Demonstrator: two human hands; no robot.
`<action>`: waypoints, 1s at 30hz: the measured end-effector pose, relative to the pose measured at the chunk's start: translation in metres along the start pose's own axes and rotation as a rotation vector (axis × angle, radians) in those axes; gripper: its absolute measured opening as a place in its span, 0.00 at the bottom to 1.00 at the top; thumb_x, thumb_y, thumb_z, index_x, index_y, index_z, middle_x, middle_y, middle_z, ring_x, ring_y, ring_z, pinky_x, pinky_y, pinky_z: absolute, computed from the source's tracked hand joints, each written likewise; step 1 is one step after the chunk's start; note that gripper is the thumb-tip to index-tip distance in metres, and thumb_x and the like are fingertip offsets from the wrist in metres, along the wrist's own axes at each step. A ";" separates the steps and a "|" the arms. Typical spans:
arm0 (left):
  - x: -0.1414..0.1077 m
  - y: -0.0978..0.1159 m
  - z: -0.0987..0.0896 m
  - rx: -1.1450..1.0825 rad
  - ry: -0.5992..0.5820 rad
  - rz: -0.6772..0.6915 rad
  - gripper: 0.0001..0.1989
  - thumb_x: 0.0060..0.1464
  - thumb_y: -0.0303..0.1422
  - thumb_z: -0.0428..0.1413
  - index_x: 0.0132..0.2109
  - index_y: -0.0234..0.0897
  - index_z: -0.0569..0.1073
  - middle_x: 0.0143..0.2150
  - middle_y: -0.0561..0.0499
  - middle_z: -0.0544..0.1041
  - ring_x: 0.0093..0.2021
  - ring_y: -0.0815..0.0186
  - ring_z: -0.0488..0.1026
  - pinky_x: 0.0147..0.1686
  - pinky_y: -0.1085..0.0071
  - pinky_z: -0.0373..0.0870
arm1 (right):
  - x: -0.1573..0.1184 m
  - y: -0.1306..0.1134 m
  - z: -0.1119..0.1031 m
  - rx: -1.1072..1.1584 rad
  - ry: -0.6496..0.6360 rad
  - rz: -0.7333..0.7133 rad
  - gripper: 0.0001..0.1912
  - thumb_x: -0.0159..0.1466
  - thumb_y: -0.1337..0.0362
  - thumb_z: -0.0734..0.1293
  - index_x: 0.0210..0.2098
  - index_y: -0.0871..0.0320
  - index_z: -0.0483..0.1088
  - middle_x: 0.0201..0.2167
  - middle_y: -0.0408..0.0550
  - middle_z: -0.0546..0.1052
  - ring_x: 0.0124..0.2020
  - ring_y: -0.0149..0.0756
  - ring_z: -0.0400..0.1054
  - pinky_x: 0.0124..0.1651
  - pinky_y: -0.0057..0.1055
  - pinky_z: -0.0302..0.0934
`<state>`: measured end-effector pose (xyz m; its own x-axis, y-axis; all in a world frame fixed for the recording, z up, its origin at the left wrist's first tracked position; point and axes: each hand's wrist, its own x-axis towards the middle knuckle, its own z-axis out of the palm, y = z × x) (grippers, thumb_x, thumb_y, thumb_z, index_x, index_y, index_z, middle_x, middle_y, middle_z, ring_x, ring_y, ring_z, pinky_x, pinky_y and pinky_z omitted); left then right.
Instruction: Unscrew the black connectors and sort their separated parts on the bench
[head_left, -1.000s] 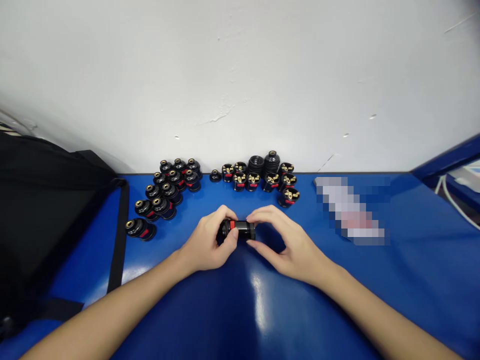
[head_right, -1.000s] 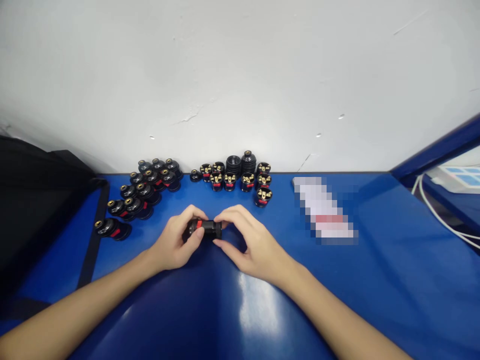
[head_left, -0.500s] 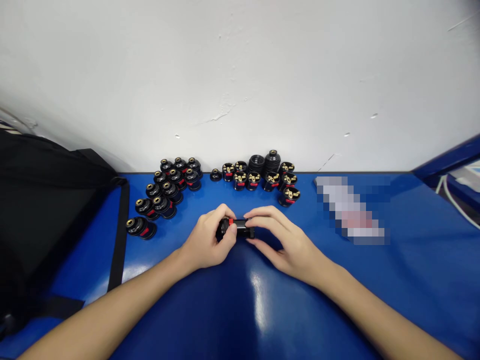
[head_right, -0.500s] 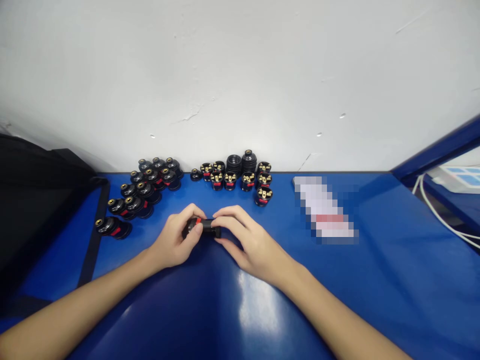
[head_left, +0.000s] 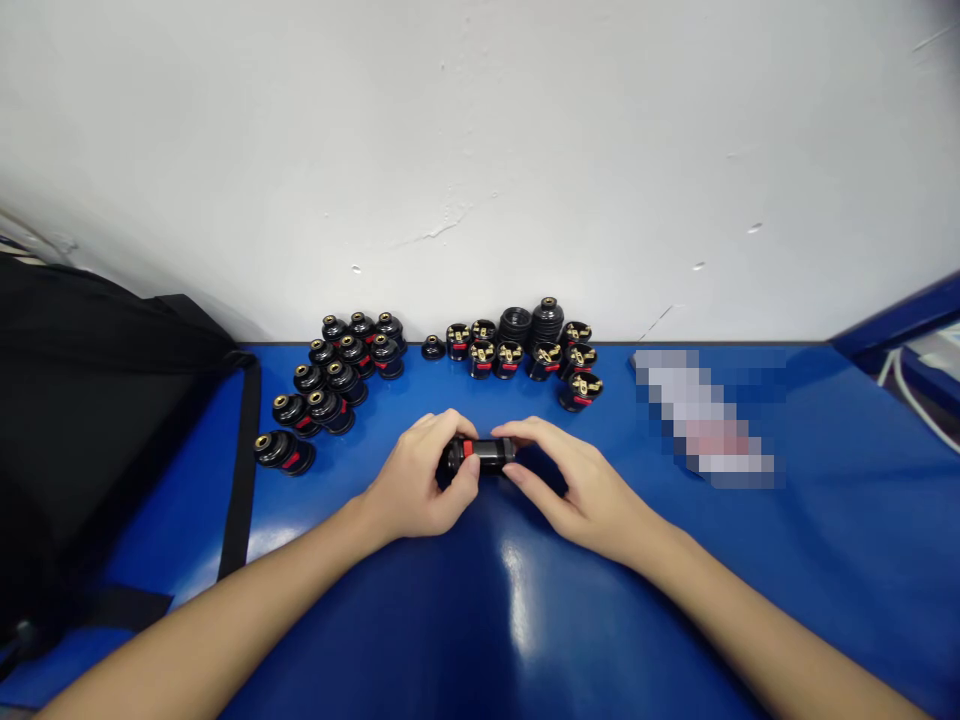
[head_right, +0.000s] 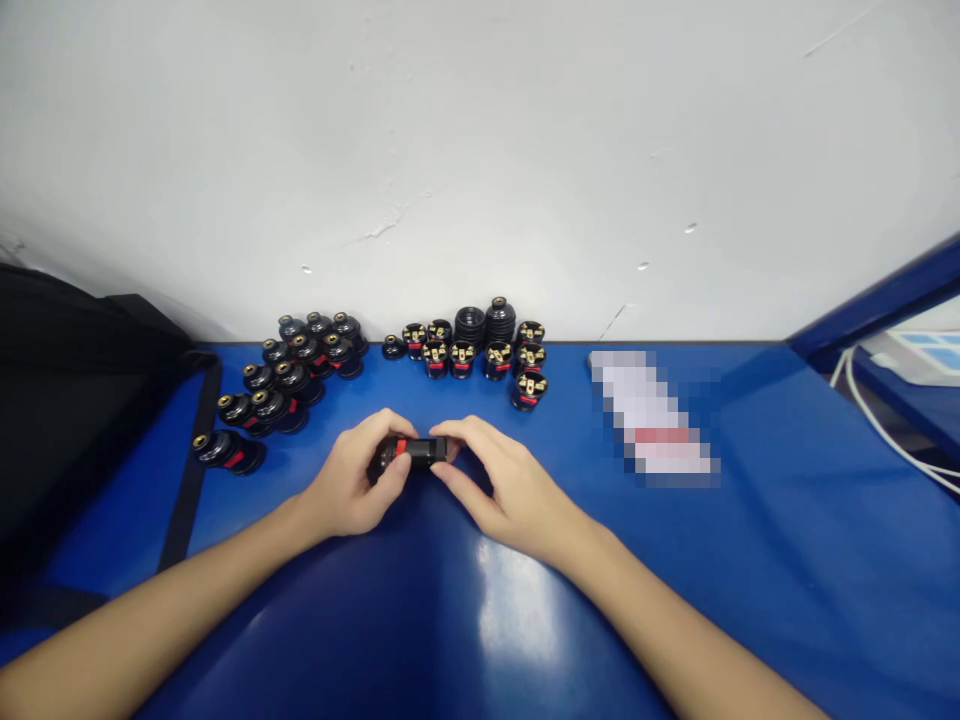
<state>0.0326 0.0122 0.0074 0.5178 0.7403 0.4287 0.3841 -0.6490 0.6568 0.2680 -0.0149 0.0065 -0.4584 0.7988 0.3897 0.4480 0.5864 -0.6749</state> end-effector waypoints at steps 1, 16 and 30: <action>0.000 0.000 0.000 -0.005 0.002 -0.030 0.04 0.66 0.33 0.52 0.44 0.38 0.69 0.32 0.54 0.72 0.29 0.67 0.67 0.33 0.69 0.63 | 0.000 0.000 0.000 0.012 0.012 -0.026 0.15 0.74 0.64 0.67 0.59 0.52 0.67 0.49 0.51 0.78 0.49 0.44 0.77 0.54 0.41 0.73; -0.001 -0.001 -0.002 -0.098 0.022 -0.135 0.07 0.69 0.36 0.51 0.45 0.38 0.69 0.33 0.54 0.72 0.32 0.66 0.70 0.33 0.69 0.63 | 0.000 -0.001 0.000 -0.022 0.167 -0.067 0.17 0.68 0.72 0.70 0.53 0.53 0.68 0.52 0.55 0.72 0.53 0.45 0.73 0.57 0.43 0.73; -0.001 -0.003 -0.002 -0.132 0.046 -0.183 0.07 0.69 0.36 0.51 0.44 0.38 0.69 0.31 0.56 0.70 0.30 0.67 0.68 0.33 0.69 0.62 | 0.011 0.001 -0.020 -0.370 0.137 -0.122 0.09 0.71 0.70 0.68 0.50 0.56 0.76 0.56 0.60 0.73 0.58 0.52 0.71 0.60 0.54 0.70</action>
<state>0.0301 0.0136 0.0064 0.4120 0.8529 0.3206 0.3635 -0.4765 0.8005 0.2783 -0.0030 0.0227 -0.4295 0.7165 0.5497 0.6539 0.6666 -0.3579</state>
